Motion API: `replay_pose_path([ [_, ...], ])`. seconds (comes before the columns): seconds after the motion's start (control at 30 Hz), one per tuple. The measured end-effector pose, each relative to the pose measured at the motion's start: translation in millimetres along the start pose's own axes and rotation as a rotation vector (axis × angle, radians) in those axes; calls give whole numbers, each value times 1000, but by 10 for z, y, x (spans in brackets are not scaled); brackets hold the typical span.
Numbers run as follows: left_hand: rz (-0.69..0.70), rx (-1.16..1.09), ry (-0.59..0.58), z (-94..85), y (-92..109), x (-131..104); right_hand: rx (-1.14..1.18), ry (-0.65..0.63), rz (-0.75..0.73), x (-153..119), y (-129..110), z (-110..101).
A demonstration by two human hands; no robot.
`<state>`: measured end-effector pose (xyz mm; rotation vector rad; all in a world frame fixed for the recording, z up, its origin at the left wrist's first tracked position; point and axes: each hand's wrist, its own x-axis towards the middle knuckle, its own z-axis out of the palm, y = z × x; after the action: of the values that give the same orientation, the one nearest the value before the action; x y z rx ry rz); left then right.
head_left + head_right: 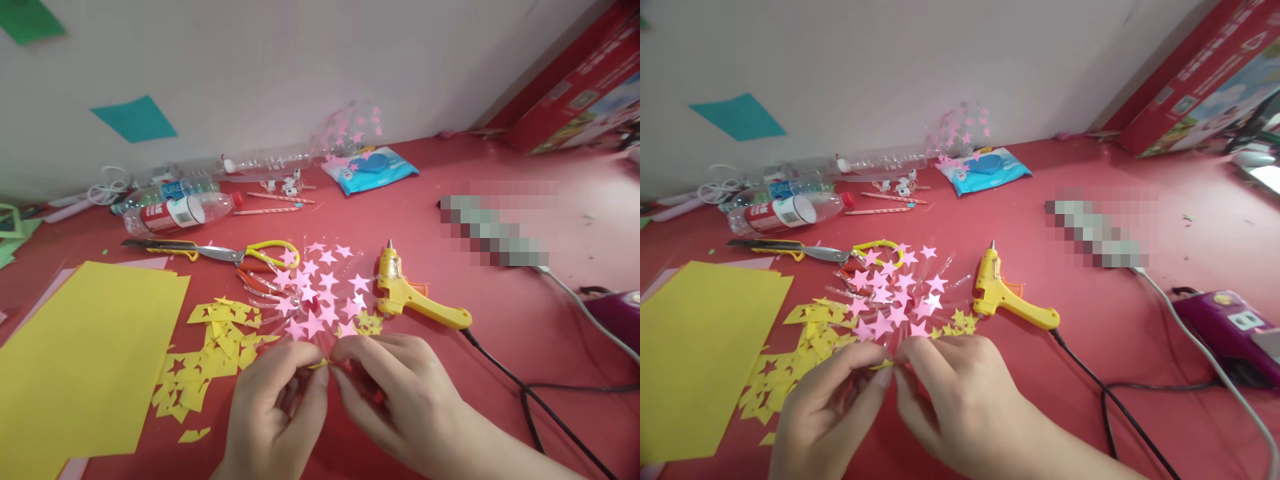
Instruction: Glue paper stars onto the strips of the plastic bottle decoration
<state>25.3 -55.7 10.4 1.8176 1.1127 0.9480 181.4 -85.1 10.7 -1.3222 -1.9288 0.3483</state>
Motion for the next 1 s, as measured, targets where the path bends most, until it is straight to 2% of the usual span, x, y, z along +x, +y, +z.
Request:
replay_pose_path([
  [0.13, -91, -80, -8, 2, -2, 10, 15, 8, -1, 14, 3, 14],
  [0.37, -95, -74, -24, -6, 3, 17, 24, 16, 23, 9, -2, 14],
  [0.5, -47, -28, -29, -6, -1, 3, 51, 14, 45, 1, -8, 20],
  [0.73, 114, 159, -78, -37, -5, 23, 74, 30, 53, 2, -24, 29],
  [1.0, 123, 224, -60, -42, -45, -2, 87, 41, 51, 11, -5, 29],
])
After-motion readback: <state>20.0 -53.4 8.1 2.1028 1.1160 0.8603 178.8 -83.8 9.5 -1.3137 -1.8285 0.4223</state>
